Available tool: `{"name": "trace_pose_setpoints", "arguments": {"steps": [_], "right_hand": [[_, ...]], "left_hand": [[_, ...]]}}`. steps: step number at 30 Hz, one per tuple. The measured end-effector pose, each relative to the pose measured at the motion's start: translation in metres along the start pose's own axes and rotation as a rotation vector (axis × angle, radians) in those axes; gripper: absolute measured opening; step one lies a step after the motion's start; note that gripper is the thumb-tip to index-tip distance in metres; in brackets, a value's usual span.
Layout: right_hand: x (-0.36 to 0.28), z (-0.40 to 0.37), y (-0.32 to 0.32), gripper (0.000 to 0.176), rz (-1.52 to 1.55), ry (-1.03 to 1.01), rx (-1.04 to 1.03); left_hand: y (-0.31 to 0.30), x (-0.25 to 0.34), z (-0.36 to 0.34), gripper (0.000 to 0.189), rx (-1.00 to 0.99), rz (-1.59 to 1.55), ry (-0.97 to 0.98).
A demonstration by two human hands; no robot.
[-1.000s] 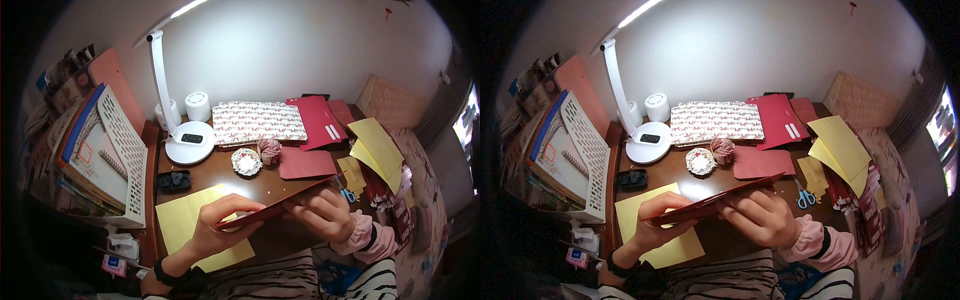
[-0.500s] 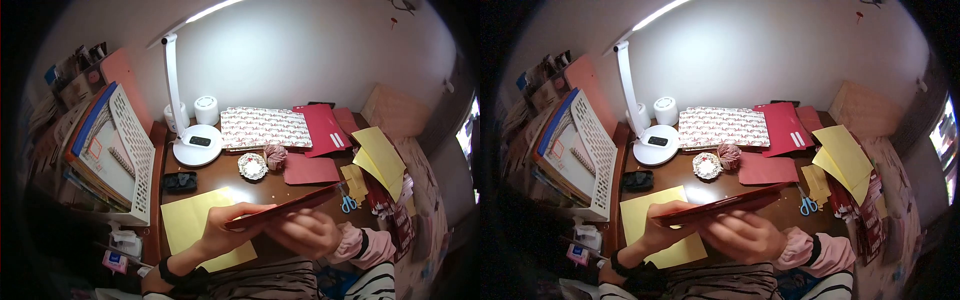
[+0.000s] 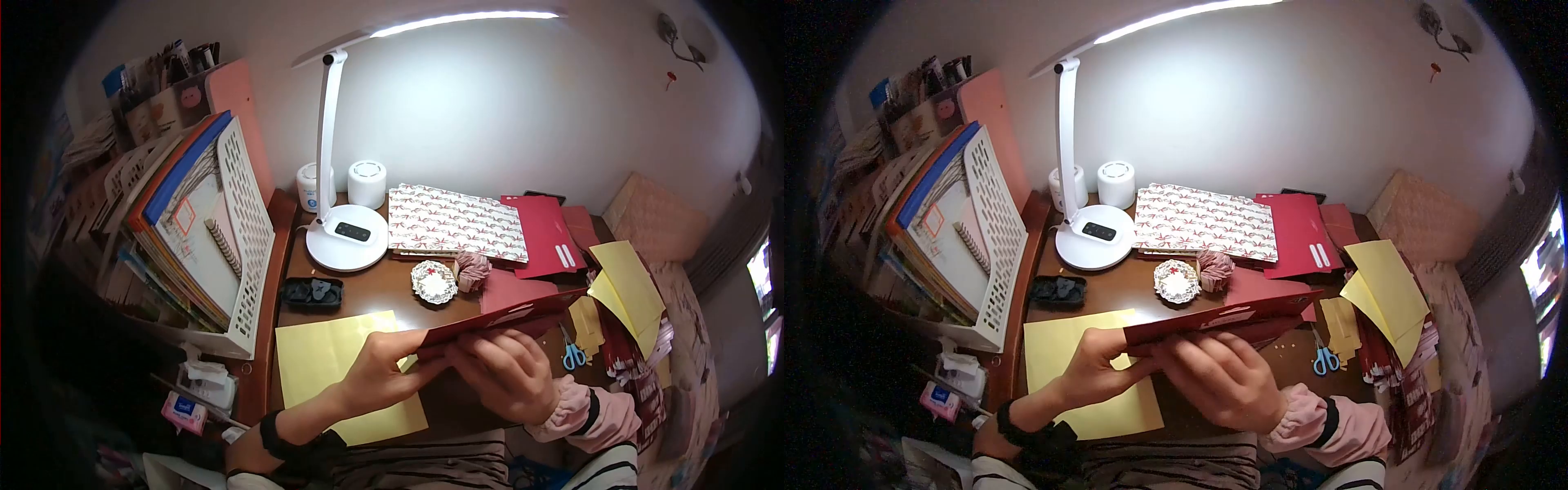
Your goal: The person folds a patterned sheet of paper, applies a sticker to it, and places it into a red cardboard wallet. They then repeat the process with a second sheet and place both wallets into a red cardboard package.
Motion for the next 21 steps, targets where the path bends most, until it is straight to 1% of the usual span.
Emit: {"name": "trace_pose_setpoints", "arguments": {"steps": [2,4,7,12,17,21], "right_hand": [[-0.010,-0.002,0.003,0.039,0.003,-0.070,0.045],[-0.013,0.005,0.006,0.039,0.039,-0.082,0.028],[-0.017,0.012,0.005,0.037,0.097,-0.091,0.001],[-0.023,0.018,0.001,0.037,-0.025,-0.072,-0.038],[-0.027,0.015,0.003,0.036,-0.059,-0.059,-0.033],[-0.027,0.013,0.004,0.037,-0.088,-0.042,-0.036]], "left_hand": [[0.002,-0.002,-0.002,0.037,-0.016,-0.001,-0.026],[0.002,0.000,-0.004,0.038,-0.012,0.004,0.010],[0.003,0.000,-0.005,0.040,-0.010,-0.046,-0.032],[0.005,-0.001,-0.006,0.041,-0.004,-0.071,-0.041],[0.004,0.000,-0.006,0.041,-0.003,-0.073,-0.021],[0.001,0.007,-0.001,0.042,-0.046,-0.011,-0.013]]}}
Point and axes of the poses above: each hand's wrist, its own z-axis towards the middle knuckle, its own y-axis out of the palm, x = y × z, the point moved 7 cm from there along z, towards the middle knuckle, and after that the axes turned 1 degree about x, right-handed, at the moved point
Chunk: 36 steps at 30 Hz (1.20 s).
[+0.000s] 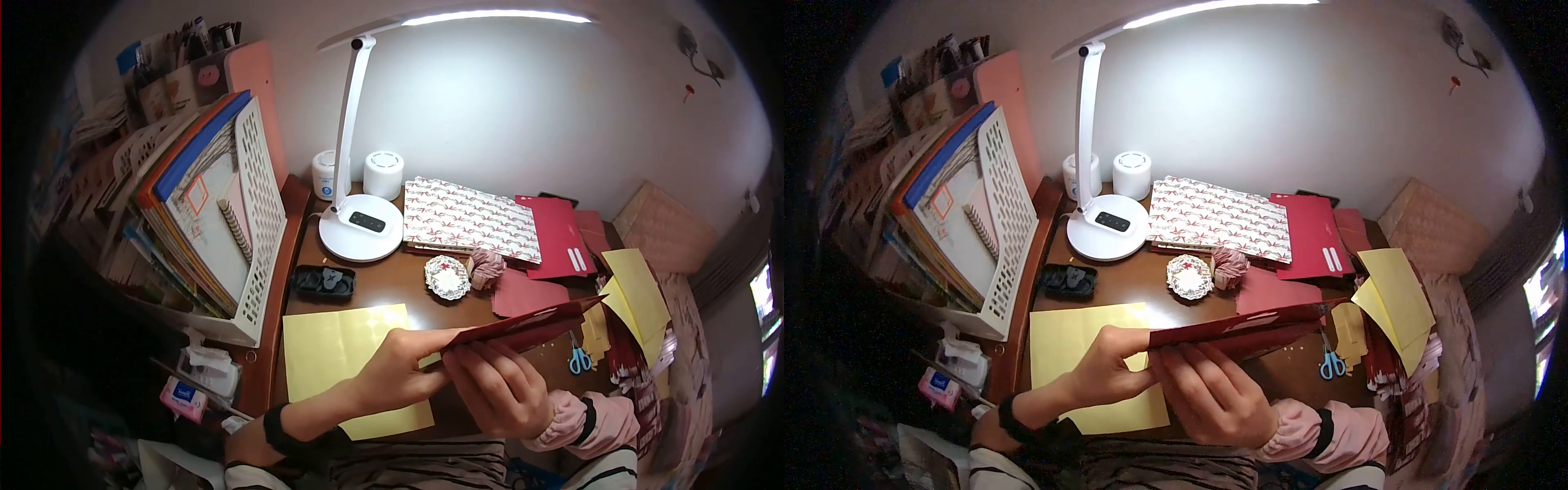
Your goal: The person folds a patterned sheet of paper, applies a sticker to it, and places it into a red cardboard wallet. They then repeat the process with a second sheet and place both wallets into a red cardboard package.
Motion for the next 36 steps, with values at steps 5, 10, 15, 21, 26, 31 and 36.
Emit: {"name": "trace_pose_setpoints", "arguments": {"steps": [5,10,15,21,26,31,36], "right_hand": [[0.008,-0.005,0.000,0.040,0.036,0.032,-0.004],[0.008,-0.004,-0.003,0.042,0.011,0.024,-0.023],[0.004,-0.001,-0.004,0.040,-0.048,0.035,-0.072],[0.000,0.001,-0.001,0.037,-0.114,0.021,-0.063],[-0.001,0.002,-0.002,0.036,-0.124,0.035,-0.074],[-0.003,0.003,-0.002,0.036,-0.151,0.031,-0.083],[-0.003,0.002,-0.001,0.039,-0.146,0.044,-0.083]], "left_hand": [[-0.011,0.004,0.005,0.044,-0.141,0.113,-0.023],[-0.009,0.007,0.005,0.041,-0.145,0.118,-0.049],[-0.008,0.005,0.003,0.038,-0.104,0.097,-0.045],[-0.008,0.004,0.002,0.037,-0.096,0.128,-0.040],[-0.008,0.005,0.002,0.038,-0.092,0.138,-0.015],[-0.008,0.006,0.002,0.039,-0.097,0.113,-0.034],[-0.008,0.005,0.002,0.041,-0.095,0.103,-0.032]]}}
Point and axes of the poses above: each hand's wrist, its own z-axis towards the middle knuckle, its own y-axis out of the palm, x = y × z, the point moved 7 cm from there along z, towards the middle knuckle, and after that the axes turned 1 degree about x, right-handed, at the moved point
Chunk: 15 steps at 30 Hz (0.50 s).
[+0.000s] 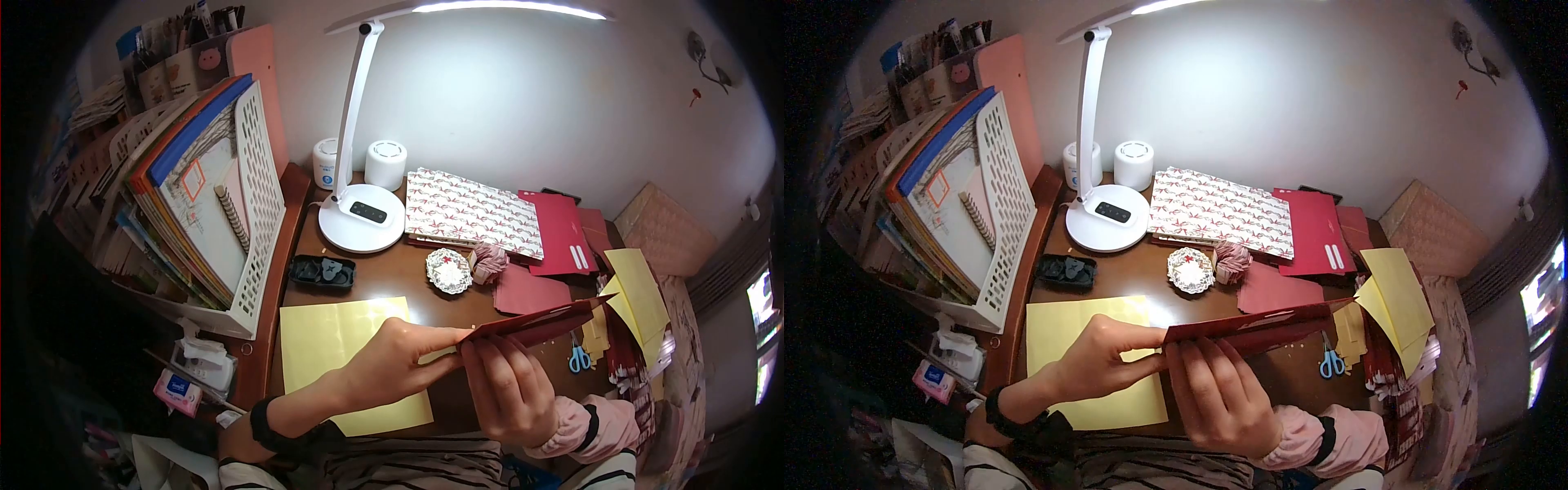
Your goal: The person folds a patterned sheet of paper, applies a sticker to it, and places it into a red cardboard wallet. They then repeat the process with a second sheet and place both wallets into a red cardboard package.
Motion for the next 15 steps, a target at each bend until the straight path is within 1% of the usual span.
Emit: {"name": "trace_pose_setpoints", "arguments": {"steps": [2,3,5,15], "right_hand": [[0.0019,-0.0009,0.0001,0.041,0.032,0.002,0.006],[0.0032,-0.0014,0.0000,0.042,0.064,0.006,0.012],[0.0057,-0.0043,0.0011,0.042,0.090,0.009,0.021],[0.0062,-0.0053,-0.0018,0.044,0.093,0.003,0.026]], "left_hand": [[-0.0005,-0.0032,0.0002,0.031,0.000,-0.018,-0.050],[-0.0013,-0.0032,0.0009,0.031,0.001,-0.016,-0.049],[-0.0019,-0.0001,0.0032,0.042,-0.017,-0.069,0.003],[-0.0001,-0.0022,0.0009,0.035,-0.038,-0.036,-0.016]]}}
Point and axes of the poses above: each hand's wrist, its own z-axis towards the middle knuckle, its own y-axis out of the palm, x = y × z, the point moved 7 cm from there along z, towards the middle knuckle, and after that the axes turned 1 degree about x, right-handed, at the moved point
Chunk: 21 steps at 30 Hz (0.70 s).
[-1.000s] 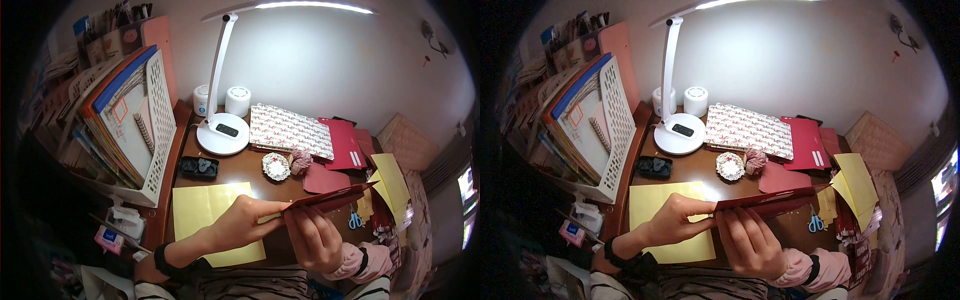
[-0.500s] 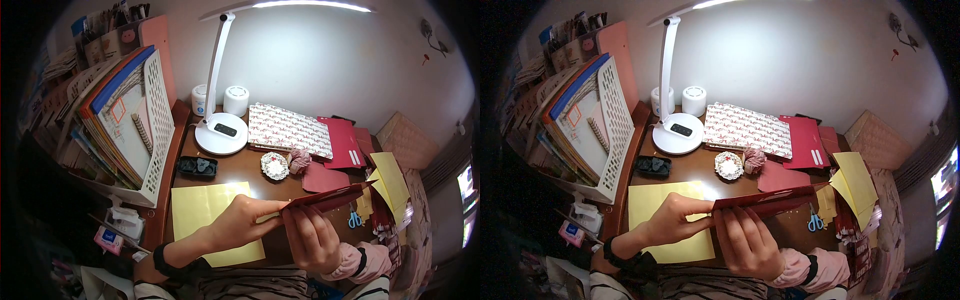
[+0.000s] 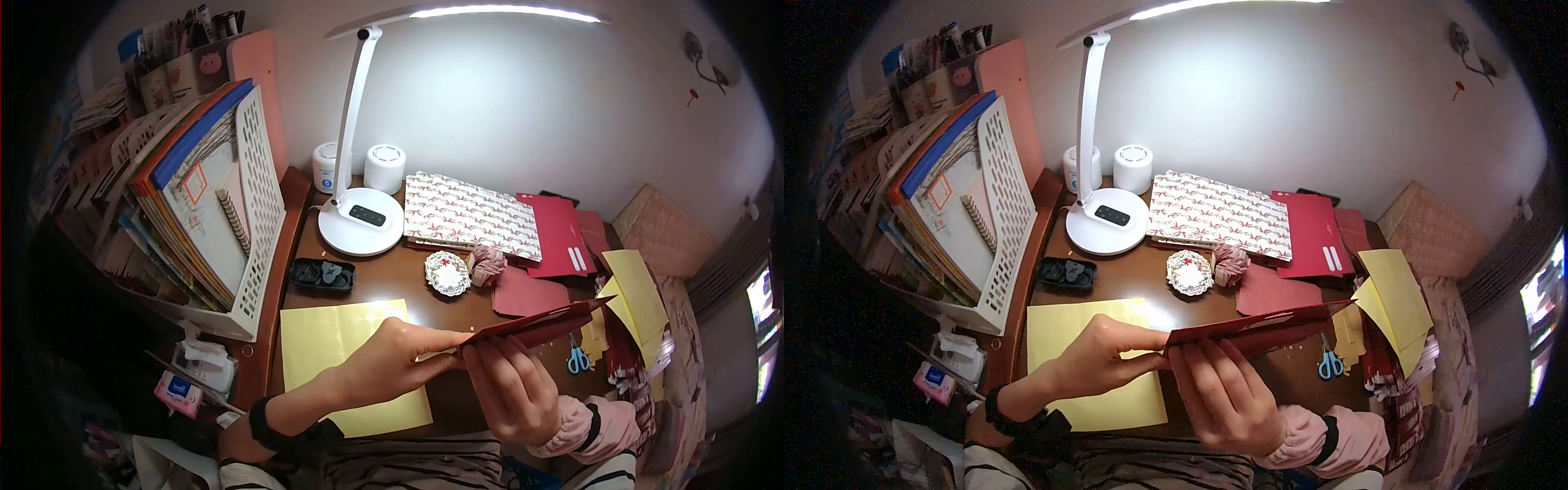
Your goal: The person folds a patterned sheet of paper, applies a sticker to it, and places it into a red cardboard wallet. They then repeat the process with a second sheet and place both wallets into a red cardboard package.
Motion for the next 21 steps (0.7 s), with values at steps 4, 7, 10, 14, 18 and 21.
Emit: {"name": "trace_pose_setpoints", "arguments": {"steps": [4,7,10,14,18,21], "right_hand": [[0.0002,0.0005,0.0006,0.046,-0.013,-0.014,-0.014],[-0.0008,0.0006,0.0011,0.048,-0.002,-0.017,-0.010],[-0.0013,0.0003,0.0004,0.049,-0.013,-0.021,-0.004],[-0.0022,0.0013,-0.0005,0.050,-0.023,-0.015,-0.031],[-0.0014,-0.0004,0.0021,0.051,-0.008,0.015,-0.033],[0.0004,-0.0004,0.0021,0.051,0.020,0.021,-0.036]], "left_hand": [[0.0003,-0.0002,0.0004,0.034,0.001,-0.004,0.003],[0.0000,0.0008,0.0003,0.034,0.008,-0.009,0.006],[-0.0001,0.0022,0.0008,0.033,0.008,-0.001,0.010],[0.0006,0.0019,0.0006,0.034,-0.012,0.002,0.009],[0.0010,0.0010,0.0007,0.034,-0.009,0.020,0.017],[0.0009,-0.0017,0.0011,0.038,-0.009,0.020,0.020]]}}
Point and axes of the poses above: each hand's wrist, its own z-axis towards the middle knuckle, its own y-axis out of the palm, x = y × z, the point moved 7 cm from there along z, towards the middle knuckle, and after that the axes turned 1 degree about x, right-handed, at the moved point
